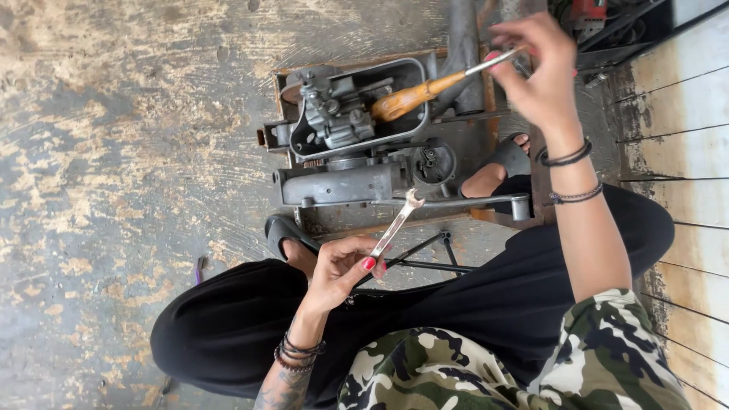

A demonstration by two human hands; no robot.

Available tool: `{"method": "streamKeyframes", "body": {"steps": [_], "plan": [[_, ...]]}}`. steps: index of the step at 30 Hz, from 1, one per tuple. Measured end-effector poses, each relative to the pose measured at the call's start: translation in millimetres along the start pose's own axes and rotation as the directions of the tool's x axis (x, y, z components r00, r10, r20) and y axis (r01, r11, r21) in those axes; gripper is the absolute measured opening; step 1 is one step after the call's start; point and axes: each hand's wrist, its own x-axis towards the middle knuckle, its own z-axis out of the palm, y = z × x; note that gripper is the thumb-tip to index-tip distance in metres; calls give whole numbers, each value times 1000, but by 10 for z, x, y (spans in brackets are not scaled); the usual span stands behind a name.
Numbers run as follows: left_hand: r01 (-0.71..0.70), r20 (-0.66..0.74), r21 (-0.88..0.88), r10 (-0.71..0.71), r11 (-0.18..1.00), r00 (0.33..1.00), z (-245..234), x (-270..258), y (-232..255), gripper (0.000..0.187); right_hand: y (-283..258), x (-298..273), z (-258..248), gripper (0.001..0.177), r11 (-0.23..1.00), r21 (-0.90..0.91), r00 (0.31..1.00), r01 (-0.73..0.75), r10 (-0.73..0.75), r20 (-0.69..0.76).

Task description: The person sits on the floor and uses a wrench and a screwdriver to work on a small engine mounted on a wooden stand. They tighten and loosen bolts on the engine block and carburetor area throughout the clip.

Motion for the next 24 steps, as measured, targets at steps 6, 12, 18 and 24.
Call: {"method": "streamKeyframes", "body": {"steps": [6,12,18,24], "plan": [[-55,-81,7,56,998,995,43,1,87,29,-606,268,371,50,980,156,982,122,-143,125],[-60,-116,-29,56,998,992,56,-21,168,33,-710,331,525,46,962,97,967,256,-255,-25],[-17,-163,27,22,999,986,122,-8,230,40,-1093,277,396,48,935,185,898,302,-214,-384],[-67,-294,101,94,993,951,140,-9,207,20,-1443,-493,176,52,988,149,987,-29,53,-154]]}}
